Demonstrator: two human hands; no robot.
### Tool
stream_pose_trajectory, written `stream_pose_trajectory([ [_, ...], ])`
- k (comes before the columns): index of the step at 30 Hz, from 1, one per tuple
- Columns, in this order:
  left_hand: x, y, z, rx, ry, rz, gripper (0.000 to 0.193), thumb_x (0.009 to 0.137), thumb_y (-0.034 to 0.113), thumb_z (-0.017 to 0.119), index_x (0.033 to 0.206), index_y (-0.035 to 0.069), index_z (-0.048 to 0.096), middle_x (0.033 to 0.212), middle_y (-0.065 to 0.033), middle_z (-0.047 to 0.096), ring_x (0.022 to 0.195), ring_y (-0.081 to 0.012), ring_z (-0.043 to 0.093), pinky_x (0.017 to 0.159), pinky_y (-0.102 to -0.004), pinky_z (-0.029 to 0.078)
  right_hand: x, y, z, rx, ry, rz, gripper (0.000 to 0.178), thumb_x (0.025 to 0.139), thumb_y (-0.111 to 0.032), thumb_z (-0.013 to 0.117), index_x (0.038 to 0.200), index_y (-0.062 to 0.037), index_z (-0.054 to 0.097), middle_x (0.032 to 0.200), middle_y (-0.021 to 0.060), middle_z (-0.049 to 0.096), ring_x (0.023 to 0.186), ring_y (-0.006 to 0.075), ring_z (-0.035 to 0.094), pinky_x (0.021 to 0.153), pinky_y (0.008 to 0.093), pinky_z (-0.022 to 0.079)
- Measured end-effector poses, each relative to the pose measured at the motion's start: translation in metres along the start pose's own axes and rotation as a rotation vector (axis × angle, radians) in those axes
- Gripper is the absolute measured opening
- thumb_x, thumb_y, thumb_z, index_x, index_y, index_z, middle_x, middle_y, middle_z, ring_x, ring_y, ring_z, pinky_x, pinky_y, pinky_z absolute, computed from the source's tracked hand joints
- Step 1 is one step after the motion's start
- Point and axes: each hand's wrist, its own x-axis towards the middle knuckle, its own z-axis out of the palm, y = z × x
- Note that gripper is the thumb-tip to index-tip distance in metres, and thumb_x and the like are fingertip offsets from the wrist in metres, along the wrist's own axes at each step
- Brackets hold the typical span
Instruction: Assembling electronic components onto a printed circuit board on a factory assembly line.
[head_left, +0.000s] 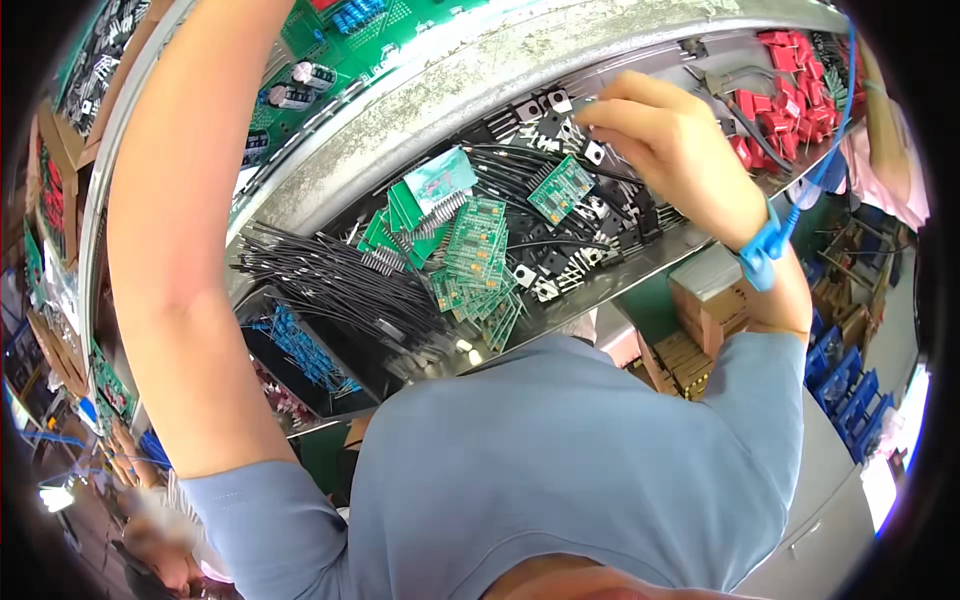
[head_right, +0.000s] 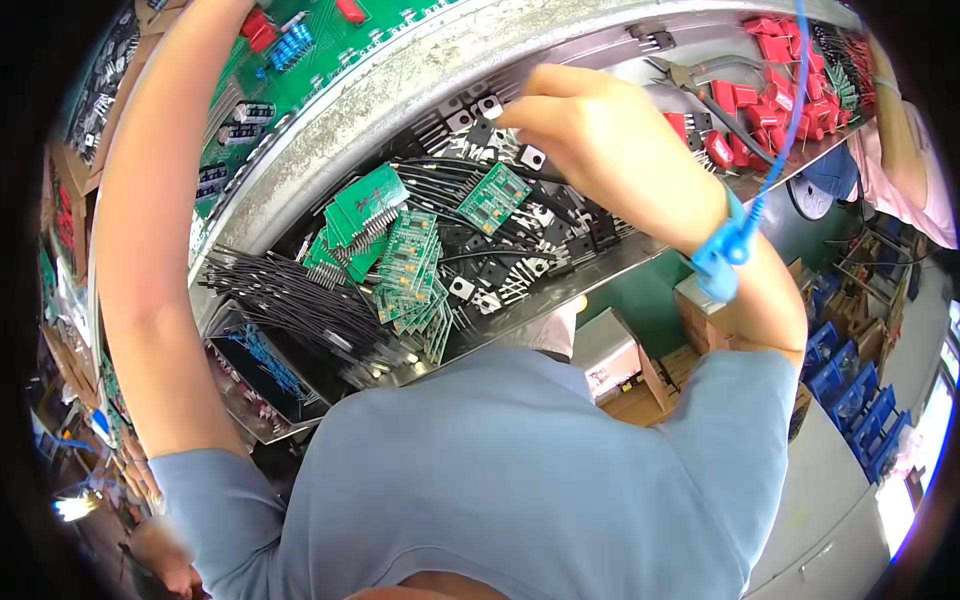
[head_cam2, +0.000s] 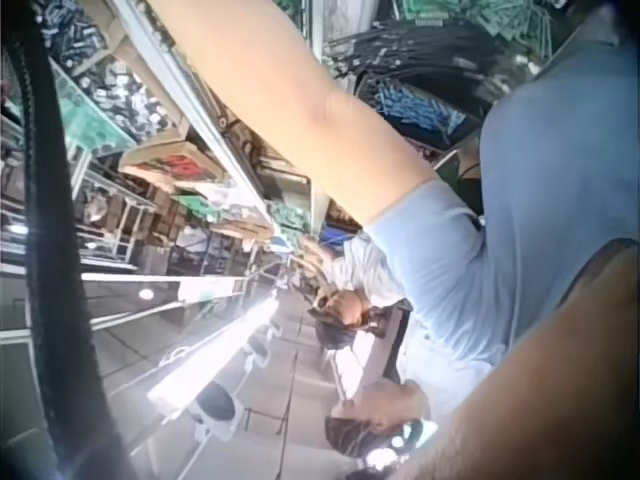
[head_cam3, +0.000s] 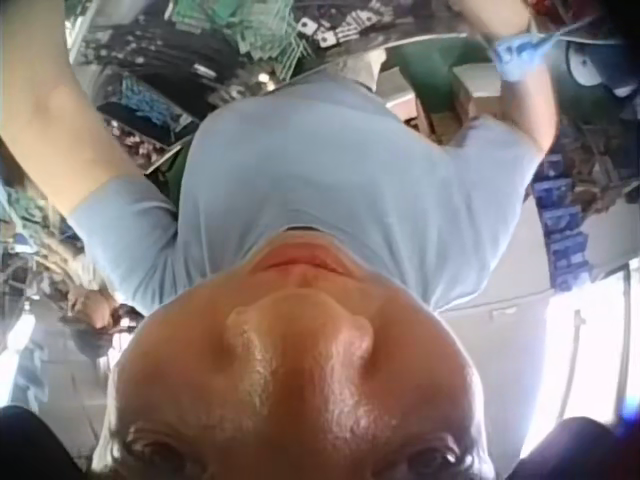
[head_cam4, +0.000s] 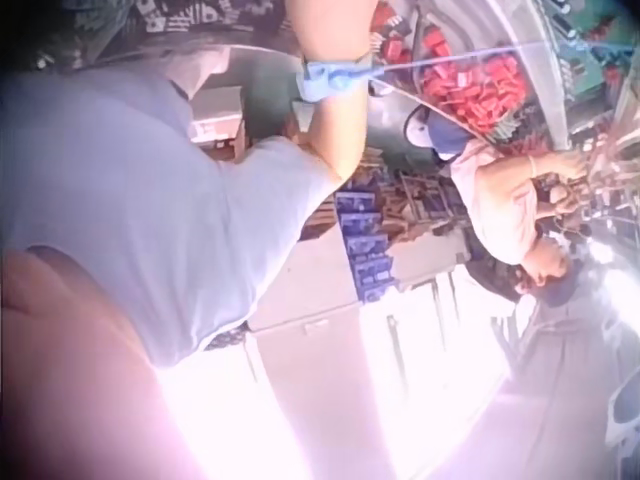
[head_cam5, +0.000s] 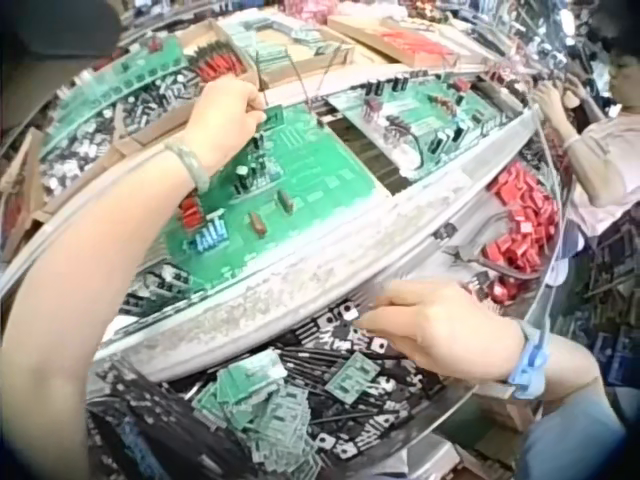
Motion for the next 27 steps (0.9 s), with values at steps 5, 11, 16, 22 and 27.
stream_pose_trajectory([
  [5,-0.014,0.007,-0.028,-0.146,0.099,0.018,0.016,0.075,0.008,0.071,0.087,-0.002,0.068,0.086,-0.0193,0.062,0.081,-0.0350,0.062,0.078,-0.0394,0.051,0.015,-0.008,0.013,-0.134,0.023,-0.126,0.027,0.072,-0.003,0.070,0.098,-0.0032,0.060,0.087,0.0109,0.054,0.074,0.0318,0.058,0.066,0.0389,0.048],
  [11,-0.101,0.117,-0.083,-0.368,-0.294,0.430,0.010,0.074,0.006,0.061,0.078,-0.004,0.061,0.072,-0.0181,0.058,0.069,-0.0282,0.062,0.064,-0.0349,0.052,0.004,0.001,-0.028,0.030,0.128,0.020,0.024,0.077,0.003,0.068,0.100,-0.0001,0.061,0.076,0.0103,0.058,0.068,0.0188,0.061,0.062,0.0298,0.049],
  [16,-0.142,0.184,-0.056,-0.392,-0.502,0.413,0.012,0.069,0.010,0.063,0.078,0.002,0.062,0.083,-0.0110,0.058,0.076,-0.0271,0.060,0.069,-0.0359,0.052,0.044,0.017,-0.064,0.550,0.196,0.365,0.024,0.086,-0.007,0.068,0.109,-0.0023,0.065,0.081,-0.0046,0.058,0.074,0.0036,0.055,0.067,0.0176,0.045],
  [22,-0.131,0.191,-0.041,-0.334,-0.652,0.411,0.012,0.067,0.006,0.065,0.077,0.000,0.063,0.084,-0.0140,0.060,0.081,-0.0320,0.062,0.071,-0.0393,0.051,0.068,0.071,-0.066,0.401,0.089,0.216,0.020,0.090,-0.011,0.064,0.108,-0.0030,0.068,0.086,-0.0022,0.061,0.075,0.0038,0.053,0.066,0.0199,0.046],
  [27,-0.120,0.182,-0.037,-0.466,-0.897,0.261,0.008,0.073,0.000,0.059,0.080,-0.002,0.063,0.087,-0.0194,0.060,0.085,-0.0379,0.061,0.075,-0.0440,0.051,0.073,0.083,-0.063,0.273,0.111,0.095,0.017,0.091,-0.011,0.063,0.104,-0.0018,0.068,0.082,-0.0003,0.063,0.072,0.0054,0.055,0.066,0.0220,0.048],
])
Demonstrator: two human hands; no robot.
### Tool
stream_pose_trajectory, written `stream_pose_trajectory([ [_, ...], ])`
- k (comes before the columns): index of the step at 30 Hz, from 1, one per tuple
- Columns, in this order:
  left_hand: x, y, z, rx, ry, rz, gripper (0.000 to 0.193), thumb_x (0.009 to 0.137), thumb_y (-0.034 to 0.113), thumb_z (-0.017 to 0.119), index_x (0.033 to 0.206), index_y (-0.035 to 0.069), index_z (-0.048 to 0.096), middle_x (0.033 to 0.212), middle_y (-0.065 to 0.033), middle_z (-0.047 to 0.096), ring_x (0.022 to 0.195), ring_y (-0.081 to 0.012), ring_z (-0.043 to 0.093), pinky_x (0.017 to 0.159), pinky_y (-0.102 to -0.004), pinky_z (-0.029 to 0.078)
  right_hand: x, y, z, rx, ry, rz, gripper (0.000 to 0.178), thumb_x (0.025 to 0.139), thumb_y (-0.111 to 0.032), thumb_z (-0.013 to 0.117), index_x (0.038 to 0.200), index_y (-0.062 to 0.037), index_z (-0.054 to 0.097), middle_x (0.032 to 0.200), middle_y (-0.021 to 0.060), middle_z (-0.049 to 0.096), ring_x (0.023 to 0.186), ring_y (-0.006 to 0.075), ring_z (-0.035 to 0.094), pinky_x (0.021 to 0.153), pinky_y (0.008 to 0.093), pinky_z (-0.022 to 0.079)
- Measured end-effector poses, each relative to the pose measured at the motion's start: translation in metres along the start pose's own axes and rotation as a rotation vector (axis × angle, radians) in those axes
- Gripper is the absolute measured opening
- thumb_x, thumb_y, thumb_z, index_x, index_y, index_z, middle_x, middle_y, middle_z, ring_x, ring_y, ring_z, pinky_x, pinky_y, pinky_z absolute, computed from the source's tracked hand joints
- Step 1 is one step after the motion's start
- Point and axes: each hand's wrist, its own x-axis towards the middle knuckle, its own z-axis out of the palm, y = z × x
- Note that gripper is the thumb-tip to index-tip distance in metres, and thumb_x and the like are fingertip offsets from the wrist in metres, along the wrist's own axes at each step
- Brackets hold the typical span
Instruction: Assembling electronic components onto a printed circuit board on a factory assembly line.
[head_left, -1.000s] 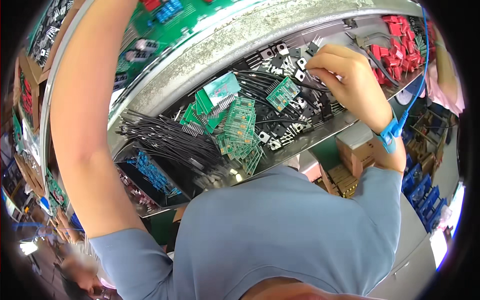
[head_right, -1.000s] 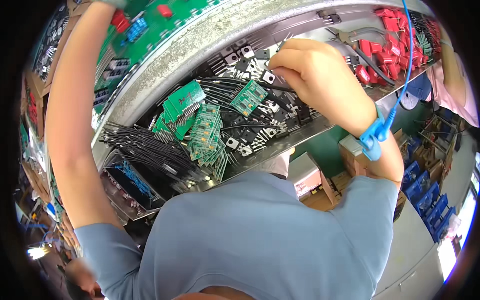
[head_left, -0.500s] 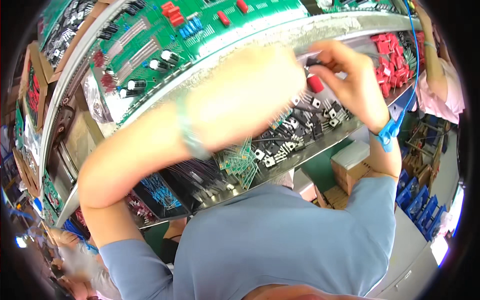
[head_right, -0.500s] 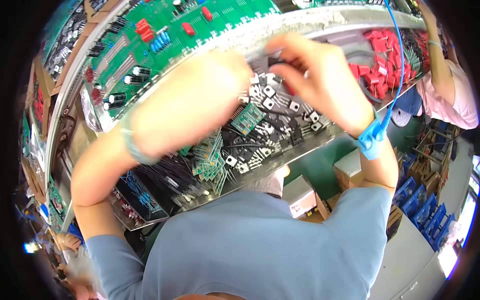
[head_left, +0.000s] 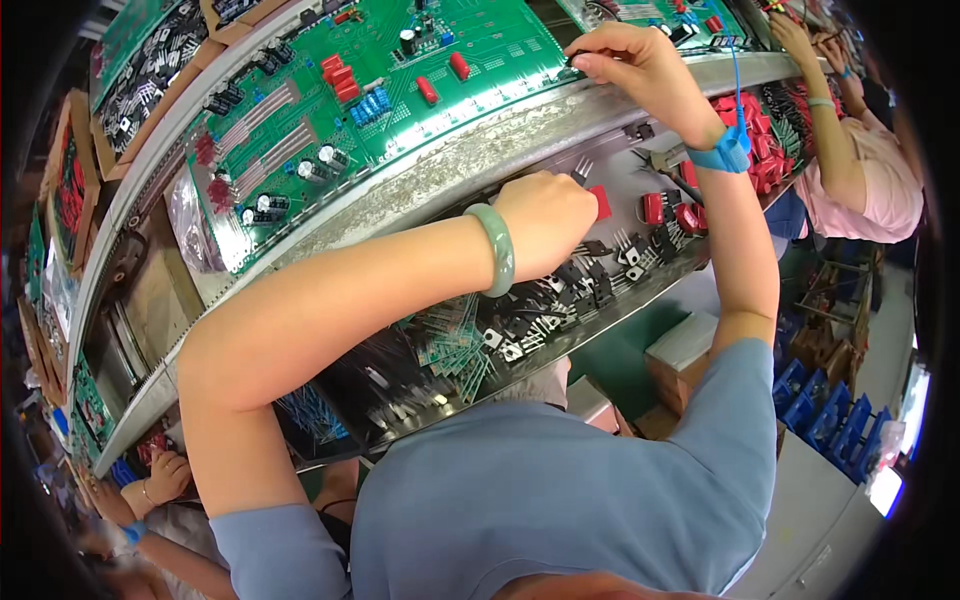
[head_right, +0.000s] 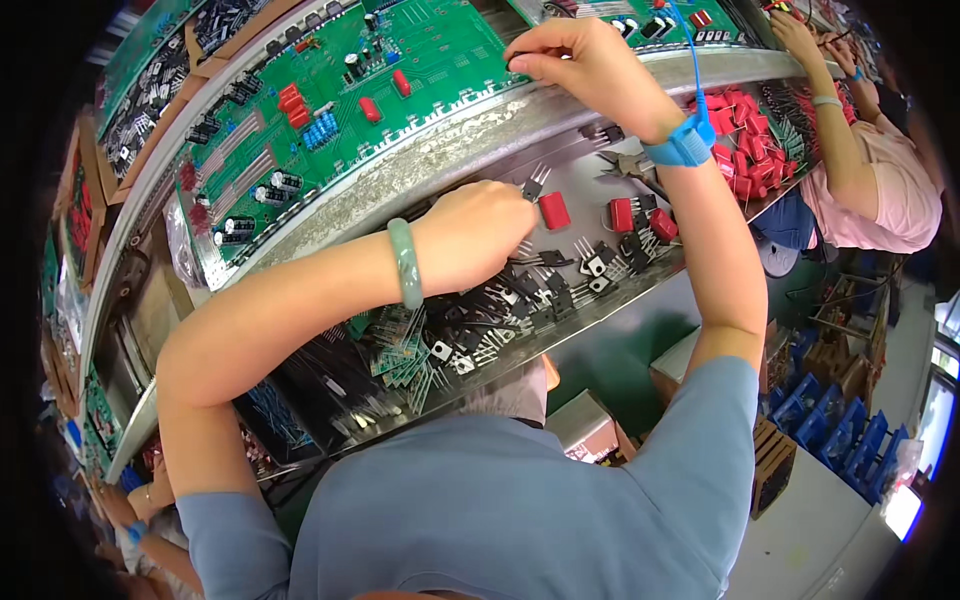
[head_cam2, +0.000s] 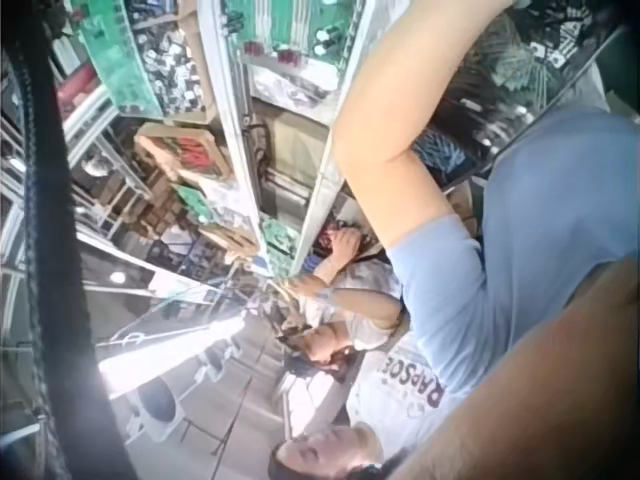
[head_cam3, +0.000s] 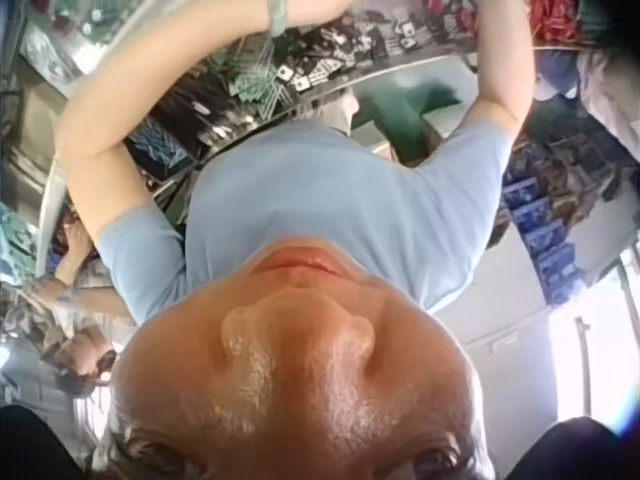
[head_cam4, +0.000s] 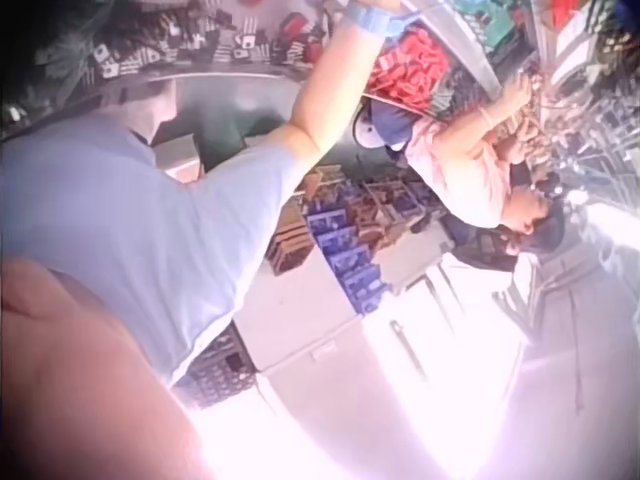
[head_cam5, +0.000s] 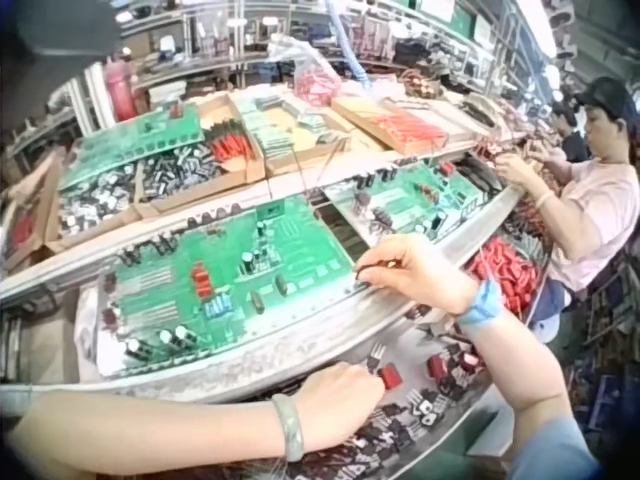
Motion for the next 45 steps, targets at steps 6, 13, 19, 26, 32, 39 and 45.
stream_pose_trajectory([
  [6,-0.003,-0.002,0.006,0.093,0.120,0.037,0.015,0.077,0.000,0.056,0.091,0.000,0.061,0.096,-0.0191,0.058,0.089,-0.0336,0.057,0.079,-0.0415,0.049,0.005,-0.017,-0.004,-0.020,-0.013,-0.034,0.008,0.087,-0.005,0.064,0.093,0.0004,0.066,0.082,0.0041,0.062,0.071,0.0101,0.058,0.065,0.0244,0.049],
  [13,-0.016,0.001,-0.011,-0.071,0.211,0.096,0.018,0.074,0.004,0.063,0.092,0.003,0.060,0.086,-0.0156,0.062,0.082,-0.0336,0.064,0.072,-0.0430,0.052,0.013,0.004,-0.008,-0.097,-0.097,-0.138,0.014,0.089,-0.008,0.063,0.099,0.0018,0.065,0.085,0.0054,0.061,0.075,0.0128,0.057,0.069,0.0261,0.048],
  [19,-0.021,-0.004,-0.039,-0.221,0.411,0.037,0.012,0.077,0.010,0.066,0.086,0.003,0.061,0.077,-0.0174,0.062,0.077,-0.0343,0.064,0.070,-0.0445,0.050,0.006,0.008,-0.001,-0.254,-0.102,-0.271,0.014,0.083,-0.005,0.066,0.095,0.0026,0.066,0.084,0.0101,0.060,0.078,0.0224,0.058,0.071,0.0313,0.046],
  [26,-0.020,-0.072,-0.077,-0.336,0.684,-0.213,0.024,0.077,0.003,0.065,0.101,-0.001,0.068,0.092,-0.0131,0.070,0.082,-0.0195,0.068,0.077,-0.0310,0.054,-0.041,-0.045,-0.002,-0.206,-0.166,-0.093,0.016,0.077,-0.003,0.066,0.091,0.0012,0.062,0.081,0.0117,0.057,0.076,0.0264,0.058,0.064,0.0330,0.046],
  [32,-0.003,-0.074,-0.084,-0.174,0.634,-0.219,0.023,0.082,0.005,0.067,0.103,-0.002,0.067,0.091,-0.0117,0.071,0.081,-0.0165,0.067,0.077,-0.0290,0.053,-0.133,-0.077,0.054,-0.325,-0.516,0.001,0.030,0.071,-0.015,0.075,0.092,-0.0036,0.056,0.083,0.0124,0.054,0.084,0.0317,0.058,0.071,0.0411,0.047],
  [39,0.009,-0.072,-0.083,0.231,0.566,-0.075,0.022,0.086,0.023,0.066,0.084,0.001,0.066,0.074,-0.0154,0.063,0.068,-0.0291,0.063,0.062,-0.0369,0.049,-0.133,-0.067,0.059,-0.224,-0.490,0.065,0.031,0.070,-0.015,0.076,0.091,-0.0043,0.055,0.085,0.0116,0.053,0.082,0.0328,0.056,0.071,0.0420,0.046],
  [45,0.017,-0.068,-0.075,0.369,0.640,0.019,0.021,0.084,0.020,0.064,0.077,0.000,0.062,0.073,-0.0168,0.061,0.071,-0.0341,0.062,0.065,-0.0427,0.050,-0.131,-0.076,0.070,-0.203,-0.353,0.063,0.031,0.069,-0.014,0.077,0.089,-0.0038,0.055,0.089,0.0118,0.055,0.083,0.0343,0.056,0.072,0.0431,0.046],
])
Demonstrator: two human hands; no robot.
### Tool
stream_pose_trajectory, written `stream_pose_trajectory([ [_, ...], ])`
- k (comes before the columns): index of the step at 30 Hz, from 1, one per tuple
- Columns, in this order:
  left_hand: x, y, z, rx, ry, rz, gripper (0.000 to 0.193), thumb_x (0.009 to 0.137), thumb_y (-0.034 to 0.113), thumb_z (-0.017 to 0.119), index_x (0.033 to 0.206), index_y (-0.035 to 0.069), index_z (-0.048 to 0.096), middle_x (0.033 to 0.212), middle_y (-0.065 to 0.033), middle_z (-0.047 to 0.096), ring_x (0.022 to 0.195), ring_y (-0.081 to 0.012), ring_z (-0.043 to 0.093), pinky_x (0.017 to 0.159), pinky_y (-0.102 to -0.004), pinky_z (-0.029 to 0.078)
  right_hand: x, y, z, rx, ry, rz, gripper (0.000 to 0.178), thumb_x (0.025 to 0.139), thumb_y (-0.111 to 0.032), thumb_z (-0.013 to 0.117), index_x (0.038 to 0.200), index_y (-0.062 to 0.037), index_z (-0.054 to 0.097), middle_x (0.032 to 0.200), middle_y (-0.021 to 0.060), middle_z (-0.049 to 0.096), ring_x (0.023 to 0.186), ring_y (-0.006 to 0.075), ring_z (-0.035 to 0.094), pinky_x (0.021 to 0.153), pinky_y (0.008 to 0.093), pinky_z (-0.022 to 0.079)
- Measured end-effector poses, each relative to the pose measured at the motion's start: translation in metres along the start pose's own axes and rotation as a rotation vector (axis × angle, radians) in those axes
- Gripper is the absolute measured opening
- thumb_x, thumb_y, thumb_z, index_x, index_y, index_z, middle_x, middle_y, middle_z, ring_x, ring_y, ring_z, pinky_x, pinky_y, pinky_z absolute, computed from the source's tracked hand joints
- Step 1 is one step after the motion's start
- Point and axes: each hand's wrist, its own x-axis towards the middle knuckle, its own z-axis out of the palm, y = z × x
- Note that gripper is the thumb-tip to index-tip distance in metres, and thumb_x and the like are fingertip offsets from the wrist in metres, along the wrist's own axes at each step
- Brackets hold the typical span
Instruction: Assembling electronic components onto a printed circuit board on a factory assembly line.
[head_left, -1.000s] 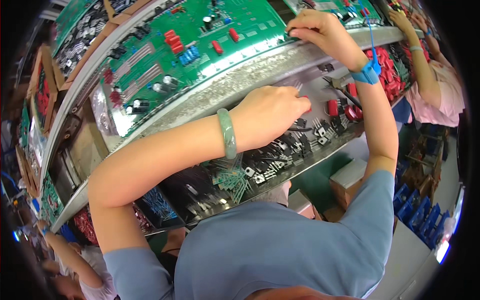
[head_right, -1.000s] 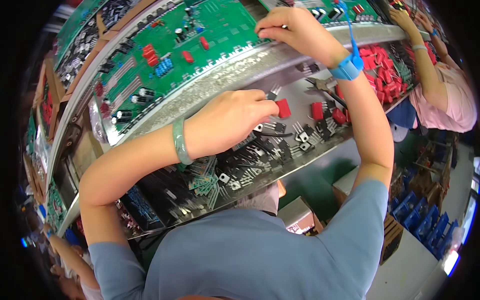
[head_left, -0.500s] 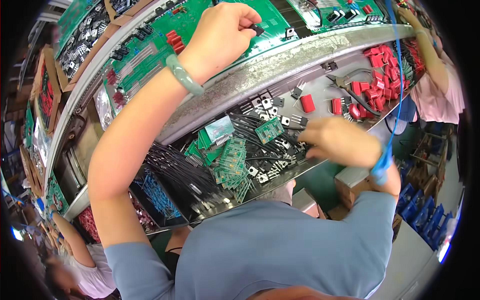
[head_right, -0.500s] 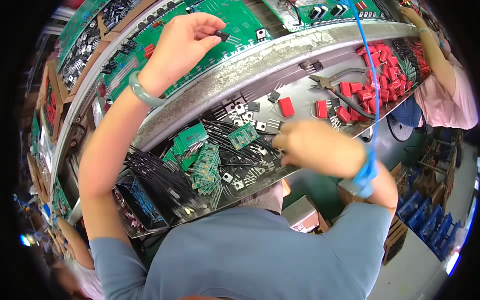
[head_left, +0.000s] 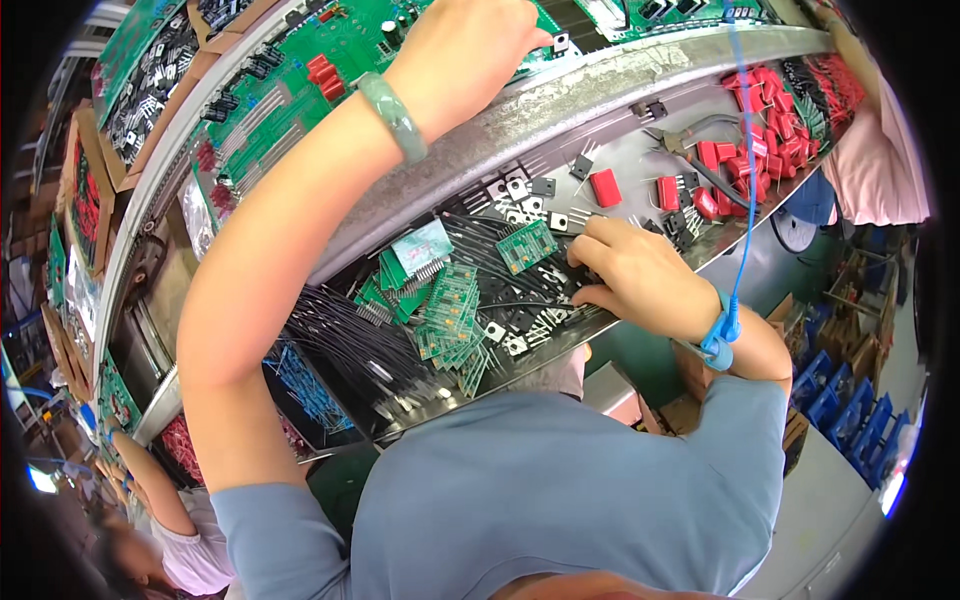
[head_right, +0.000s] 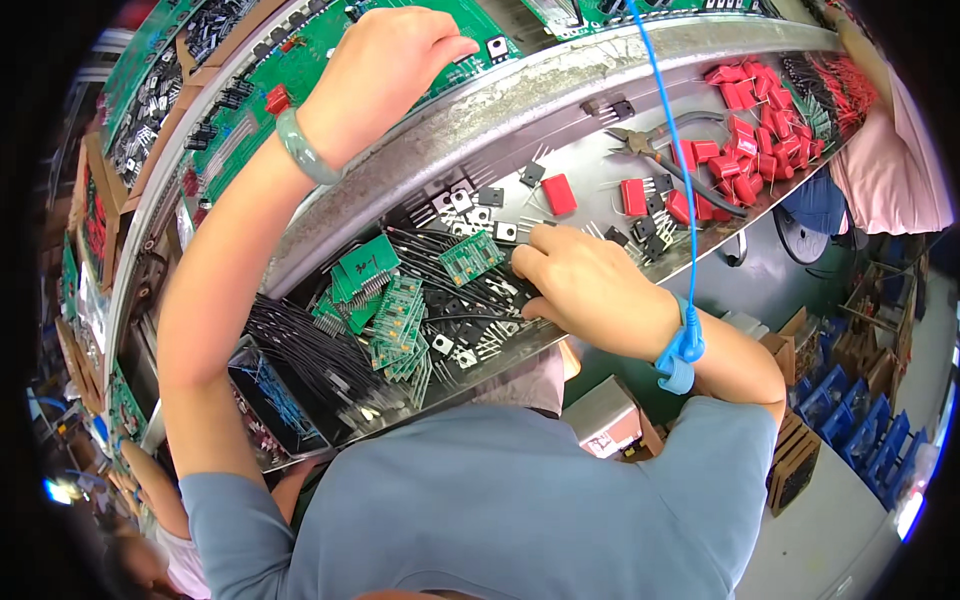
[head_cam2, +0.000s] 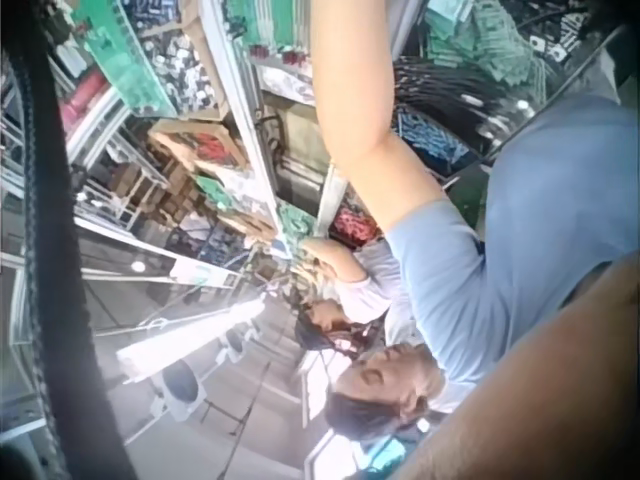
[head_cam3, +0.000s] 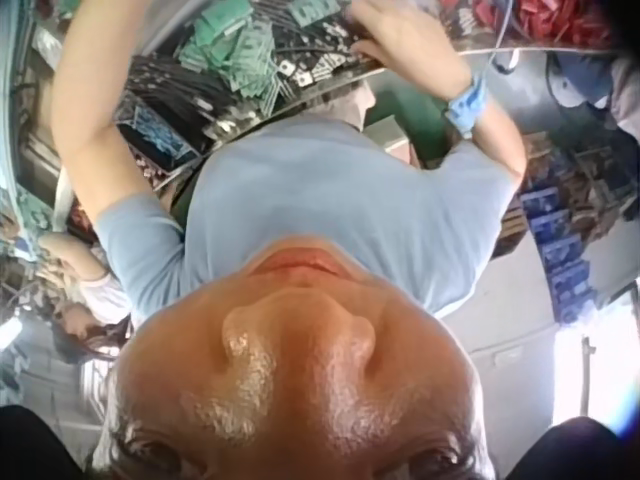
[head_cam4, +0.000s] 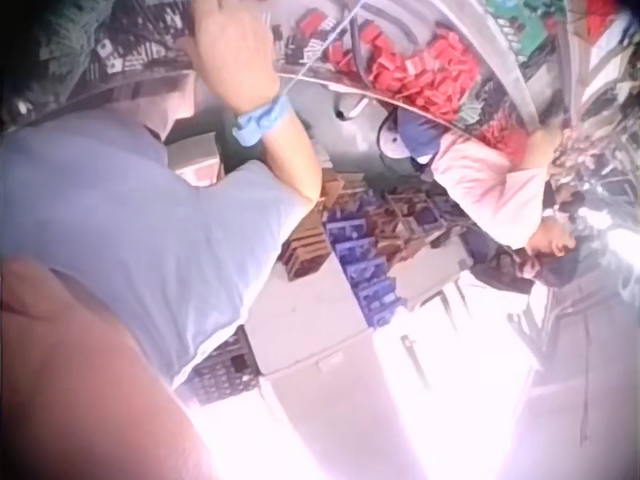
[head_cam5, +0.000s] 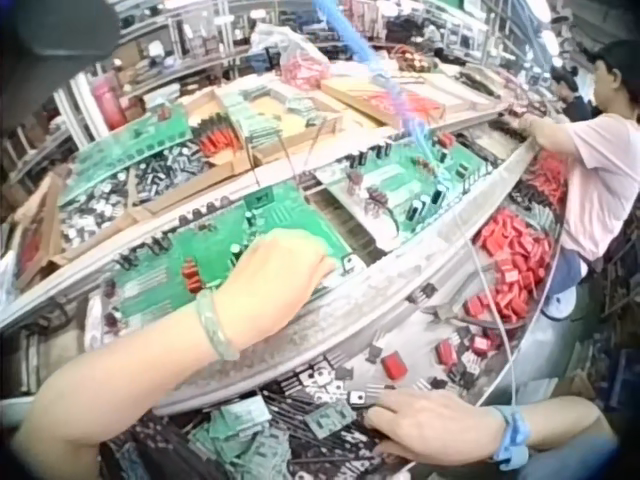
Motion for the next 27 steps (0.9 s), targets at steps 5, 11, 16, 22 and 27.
stream_pose_trajectory([
  [5,0.006,0.007,-0.011,0.079,-0.109,0.062,0.021,0.085,0.016,0.058,0.072,0.000,0.059,0.074,-0.0189,0.060,0.074,-0.0376,0.061,0.067,-0.0456,0.049,-0.001,0.007,0.004,0.098,-0.013,0.004,0.030,0.069,-0.010,0.075,0.090,-0.0033,0.055,0.085,0.0130,0.056,0.081,0.0354,0.056,0.071,0.0434,0.046],
  [11,0.007,0.005,-0.004,0.057,-0.049,-0.042,0.023,0.084,0.016,0.059,0.070,-0.003,0.061,0.072,-0.0217,0.060,0.074,-0.0387,0.061,0.068,-0.0449,0.049,-0.003,0.008,-0.009,0.150,-0.010,0.039,0.031,0.072,-0.005,0.071,0.100,-0.0007,0.057,0.080,0.0132,0.058,0.078,0.0322,0.058,0.070,0.0405,0.047],
  [16,0.001,0.013,0.003,0.092,-0.028,0.003,0.022,0.082,0.016,0.060,0.071,-0.002,0.062,0.071,-0.0211,0.060,0.074,-0.0382,0.061,0.069,-0.0449,0.049,-0.015,0.035,-0.038,-0.121,0.172,0.032,0.015,0.074,-0.003,0.068,0.087,-0.0002,0.061,0.080,0.0134,0.058,0.078,0.0331,0.058,0.068,0.0397,0.047],
  [22,0.000,0.036,0.004,0.167,0.085,0.014,0.019,0.080,0.015,0.062,0.068,-0.001,0.061,0.071,-0.0197,0.060,0.073,-0.0369,0.060,0.070,-0.0447,0.048,-0.040,0.064,-0.063,-0.118,0.039,0.362,0.017,0.074,-0.013,0.070,0.087,-0.0033,0.065,0.081,0.0148,0.061,0.080,0.0322,0.061,0.073,0.0410,0.049],
  [27,-0.015,0.067,0.017,0.019,-0.130,0.163,0.012,0.078,0.014,0.064,0.084,0.004,0.061,0.082,-0.0124,0.061,0.078,-0.0300,0.062,0.069,-0.0390,0.052,-0.028,0.058,-0.034,-0.157,0.104,0.185,0.025,0.071,-0.008,0.073,0.092,-0.0021,0.062,0.087,0.0133,0.055,0.087,0.0324,0.056,0.076,0.0404,0.046],
])
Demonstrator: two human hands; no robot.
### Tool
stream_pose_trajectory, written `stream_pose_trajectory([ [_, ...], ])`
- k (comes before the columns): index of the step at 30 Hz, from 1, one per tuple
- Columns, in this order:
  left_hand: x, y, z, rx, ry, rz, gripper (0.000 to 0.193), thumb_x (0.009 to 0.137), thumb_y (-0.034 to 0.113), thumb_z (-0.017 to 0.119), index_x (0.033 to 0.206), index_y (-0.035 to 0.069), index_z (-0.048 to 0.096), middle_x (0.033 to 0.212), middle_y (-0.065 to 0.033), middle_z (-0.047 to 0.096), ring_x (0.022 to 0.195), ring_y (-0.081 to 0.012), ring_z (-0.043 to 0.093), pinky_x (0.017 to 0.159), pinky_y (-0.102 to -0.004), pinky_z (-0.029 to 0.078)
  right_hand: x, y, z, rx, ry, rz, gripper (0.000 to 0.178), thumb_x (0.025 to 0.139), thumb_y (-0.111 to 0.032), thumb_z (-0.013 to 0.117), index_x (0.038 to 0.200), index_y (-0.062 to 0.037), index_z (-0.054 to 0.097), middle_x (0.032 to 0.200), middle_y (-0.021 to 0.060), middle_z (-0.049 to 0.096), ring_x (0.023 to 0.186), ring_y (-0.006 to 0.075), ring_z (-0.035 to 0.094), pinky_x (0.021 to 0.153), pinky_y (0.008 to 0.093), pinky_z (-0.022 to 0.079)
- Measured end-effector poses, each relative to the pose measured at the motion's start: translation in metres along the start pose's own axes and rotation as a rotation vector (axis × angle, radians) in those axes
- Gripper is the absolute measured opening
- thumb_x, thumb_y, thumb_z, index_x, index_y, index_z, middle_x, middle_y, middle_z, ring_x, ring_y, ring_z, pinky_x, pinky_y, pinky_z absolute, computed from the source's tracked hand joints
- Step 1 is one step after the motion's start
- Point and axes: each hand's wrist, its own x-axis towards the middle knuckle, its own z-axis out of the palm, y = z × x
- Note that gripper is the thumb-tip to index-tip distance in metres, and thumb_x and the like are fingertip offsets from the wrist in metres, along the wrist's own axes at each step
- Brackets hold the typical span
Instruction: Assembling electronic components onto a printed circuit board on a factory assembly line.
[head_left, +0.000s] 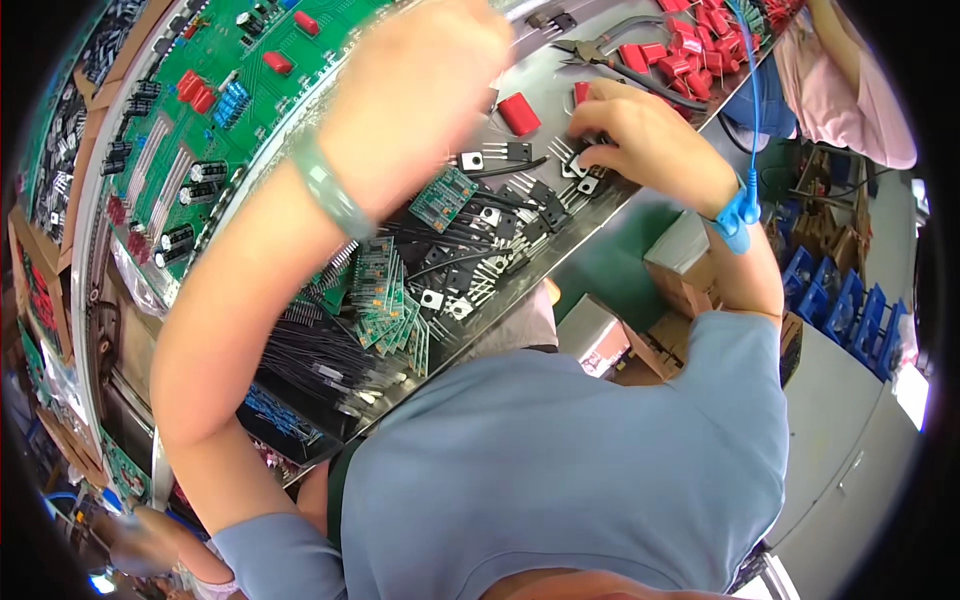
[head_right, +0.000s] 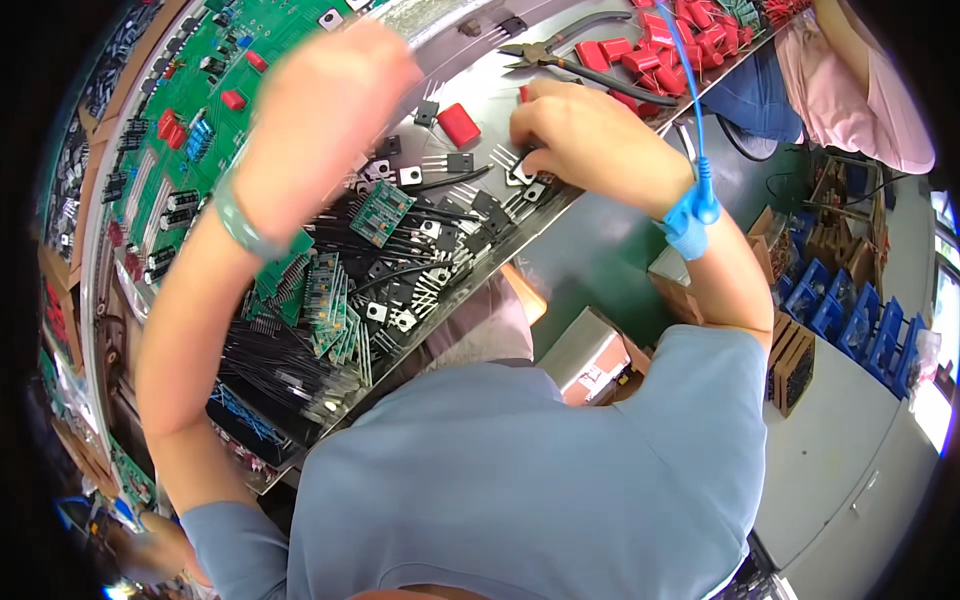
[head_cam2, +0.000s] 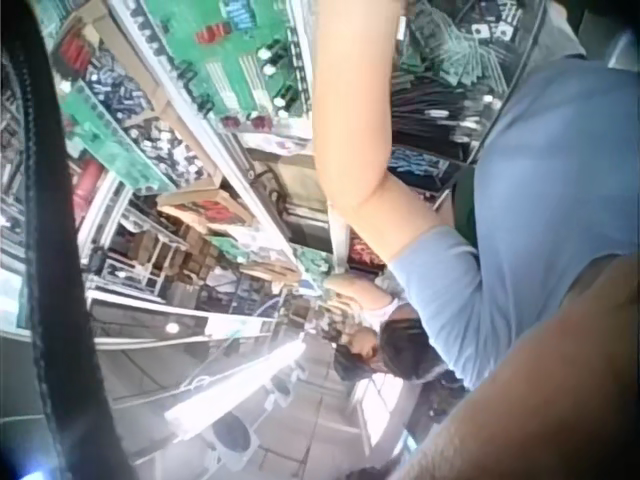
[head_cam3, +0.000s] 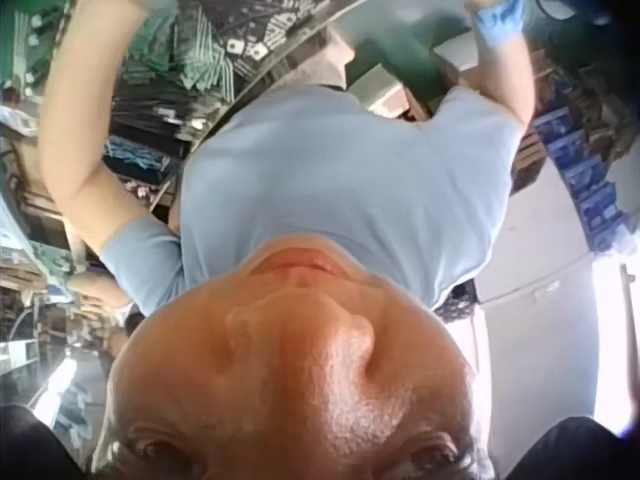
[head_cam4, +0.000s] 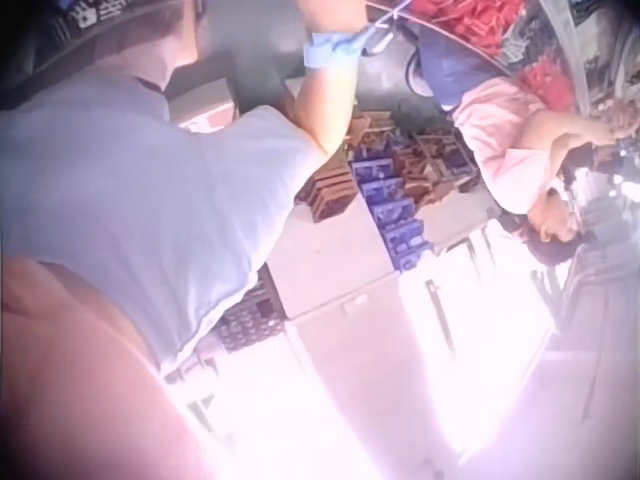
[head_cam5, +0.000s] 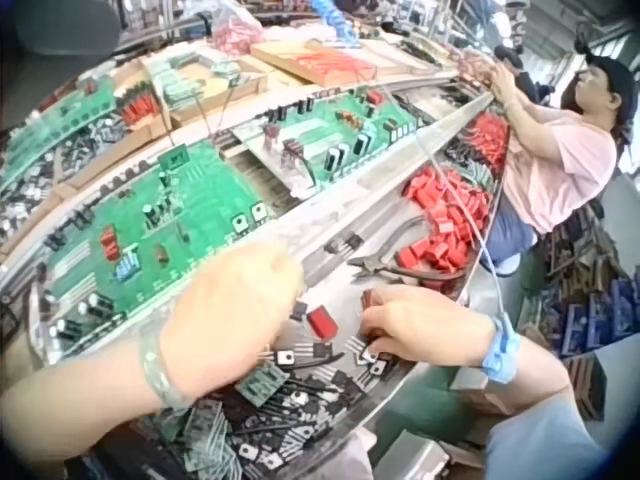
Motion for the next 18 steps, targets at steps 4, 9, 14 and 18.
stream_pose_trajectory([
  [4,-0.024,0.043,0.020,-0.218,-0.092,0.147,0.007,0.071,0.010,0.061,0.073,0.005,0.064,0.078,-0.0102,0.061,0.073,-0.0232,0.063,0.059,-0.0338,0.053,0.003,-0.011,-0.001,0.011,-0.029,-0.089,0.017,0.070,-0.003,0.069,0.079,-0.0017,0.055,0.083,0.0145,0.054,0.087,0.0340,0.056,0.072,0.0419,0.044],
  [9,-0.035,0.050,0.024,-0.152,-0.172,0.017,0.012,0.074,0.008,0.060,0.083,0.001,0.060,0.084,-0.0143,0.059,0.079,-0.0258,0.062,0.066,-0.0348,0.053,0.004,-0.009,-0.001,0.100,-0.045,-0.059,0.021,0.073,-0.004,0.068,0.093,-0.0008,0.062,0.090,0.0181,0.059,0.085,0.0375,0.058,0.077,0.0433,0.047],
  [14,-0.038,0.047,0.023,-0.305,-0.193,-0.047,0.011,0.072,0.005,0.060,0.082,0.001,0.062,0.085,-0.0174,0.061,0.081,-0.0312,0.063,0.070,-0.0381,0.054,0.032,-0.014,-0.037,0.617,0.106,-0.065,0.011,0.088,0.005,0.058,0.097,0.0028,0.064,0.086,0.0052,0.059,0.080,0.0118,0.061,0.064,0.0245,0.050],
  [18,-0.032,0.045,0.021,-0.403,-0.280,-0.069,0.020,0.070,-0.001,0.060,0.090,-0.001,0.059,0.089,-0.0159,0.059,0.086,-0.0344,0.059,0.076,-0.0422,0.050,0.078,-0.033,-0.051,0.616,0.164,0.028,0.011,0.085,-0.012,0.070,0.083,-0.0018,0.067,0.063,-0.0044,0.057,0.053,0.0016,0.051,0.046,0.0195,0.041],
])
